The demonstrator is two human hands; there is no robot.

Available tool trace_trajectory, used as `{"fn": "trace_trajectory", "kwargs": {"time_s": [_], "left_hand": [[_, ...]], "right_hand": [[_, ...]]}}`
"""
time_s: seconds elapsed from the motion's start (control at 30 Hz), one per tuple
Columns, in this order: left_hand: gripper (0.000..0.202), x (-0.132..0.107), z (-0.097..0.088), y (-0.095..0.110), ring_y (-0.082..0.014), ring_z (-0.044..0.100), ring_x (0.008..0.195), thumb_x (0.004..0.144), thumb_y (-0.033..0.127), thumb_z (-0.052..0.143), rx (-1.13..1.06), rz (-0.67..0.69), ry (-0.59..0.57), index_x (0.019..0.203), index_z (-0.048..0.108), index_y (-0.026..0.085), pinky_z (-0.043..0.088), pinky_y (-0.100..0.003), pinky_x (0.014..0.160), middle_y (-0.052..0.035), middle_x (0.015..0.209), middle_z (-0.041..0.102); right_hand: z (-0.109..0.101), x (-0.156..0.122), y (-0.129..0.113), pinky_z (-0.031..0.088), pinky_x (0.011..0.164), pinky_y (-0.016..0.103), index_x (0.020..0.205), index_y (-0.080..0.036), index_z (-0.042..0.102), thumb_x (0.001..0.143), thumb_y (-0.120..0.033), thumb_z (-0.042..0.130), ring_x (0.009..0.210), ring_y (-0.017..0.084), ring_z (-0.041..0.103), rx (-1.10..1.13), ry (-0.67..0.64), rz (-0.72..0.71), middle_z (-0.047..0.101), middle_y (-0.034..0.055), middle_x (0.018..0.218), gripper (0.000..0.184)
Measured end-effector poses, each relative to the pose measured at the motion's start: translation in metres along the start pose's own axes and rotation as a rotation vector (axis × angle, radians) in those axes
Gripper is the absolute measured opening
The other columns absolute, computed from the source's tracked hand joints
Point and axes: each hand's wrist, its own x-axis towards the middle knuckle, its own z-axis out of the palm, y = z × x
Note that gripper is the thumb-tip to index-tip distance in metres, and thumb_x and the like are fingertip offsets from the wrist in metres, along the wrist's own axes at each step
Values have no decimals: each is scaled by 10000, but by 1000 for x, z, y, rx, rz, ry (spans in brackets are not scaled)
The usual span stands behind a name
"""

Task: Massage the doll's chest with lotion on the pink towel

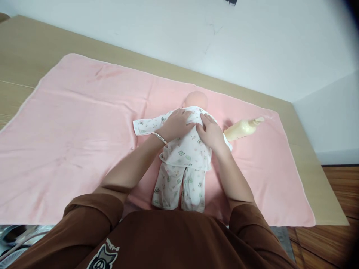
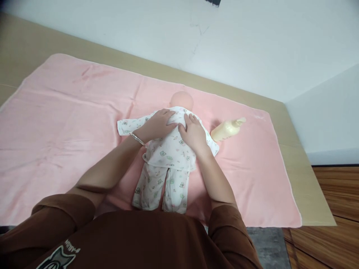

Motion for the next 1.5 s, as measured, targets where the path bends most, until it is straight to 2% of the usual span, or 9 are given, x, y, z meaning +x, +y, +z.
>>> {"fn": "trace_trajectory", "kwargs": {"time_s": [0.17, 0.37, 0.53, 0.73, 0.83, 1.0, 1.17, 1.37, 1.5], "left_hand": [[477, -1, 8, 7, -318, 459, 1349, 979, 322, 445, 64, 14, 44, 1399, 488, 101, 334, -511, 1172, -185, 1418, 539], [430, -9, 2, 17, -295, 494, 1322, 986, 276, 440, 59, 30, 40, 1376, 515, 110, 408, -461, 1113, -175, 1366, 574], [408, -7, 2, 12, -299, 519, 1283, 990, 339, 448, 51, 52, 47, 1339, 562, 161, 402, -485, 1113, -145, 1339, 600], [515, -1, 10, 4, -321, 434, 1379, 995, 372, 426, 54, 50, 66, 1472, 454, 182, 338, -539, 1153, -159, 1478, 501], [479, -4, 6, 10, -315, 453, 1362, 1002, 344, 411, 88, 82, 46, 1457, 475, 207, 356, -524, 1131, -143, 1447, 529], [373, -11, -1, 22, -308, 522, 1279, 996, 260, 408, 138, 96, 50, 1313, 584, 172, 399, -489, 1085, -158, 1326, 598], [340, -7, 2, 17, -282, 544, 1262, 967, 258, 452, 61, 71, 68, 1256, 610, 174, 428, -451, 1083, -127, 1318, 617], [353, 2, 15, 6, -286, 550, 1252, 957, 324, 477, 21, -45, 141, 1249, 601, 168, 411, -463, 1100, -130, 1302, 635], [351, 4, 22, 2, -290, 536, 1257, 970, 352, 449, 23, -46, 188, 1237, 592, 175, 378, -471, 1123, -130, 1298, 629]], "right_hand": [[11, 10, 12, 263, 1236, 541, 1526, -92, 396, 979, -323, 397, 1495, 297, 348, 14, -3, -93, 436, 161, 1571, 595], [2, -2, -5, 361, 1198, 496, 1417, -135, 550, 956, -259, 415, 1435, 281, 449, 20, 47, -91, 562, 130, 1475, 496], [-4, -4, -4, 429, 1149, 482, 1330, -237, 641, 942, -276, 447, 1404, 273, 492, 59, 51, -65, 611, 74, 1429, 436], [9, 11, 14, 293, 1223, 552, 1496, -136, 455, 939, -322, 445, 1490, 291, 362, 64, -6, -57, 463, 135, 1558, 587], [9, 9, 9, 278, 1218, 584, 1496, -119, 437, 944, -265, 403, 1488, 306, 356, 23, -9, -97, 456, 150, 1559, 573], [-3, -7, -14, 367, 1185, 512, 1371, -144, 575, 939, -181, 362, 1416, 296, 453, -4, 32, -129, 588, 140, 1431, 483], [-7, -11, -16, 428, 1138, 513, 1308, -210, 639, 937, -227, 399, 1383, 306, 498, 20, 39, -41, 621, 108, 1400, 442], [10, 4, 4, 324, 1207, 537, 1462, -129, 506, 954, -333, 426, 1465, 311, 398, 27, 54, 11, 491, 145, 1534, 553], [11, 7, 8, 322, 1198, 532, 1445, -156, 523, 973, -377, 411, 1449, 299, 417, 32, 74, -1, 514, 139, 1516, 533]]}}
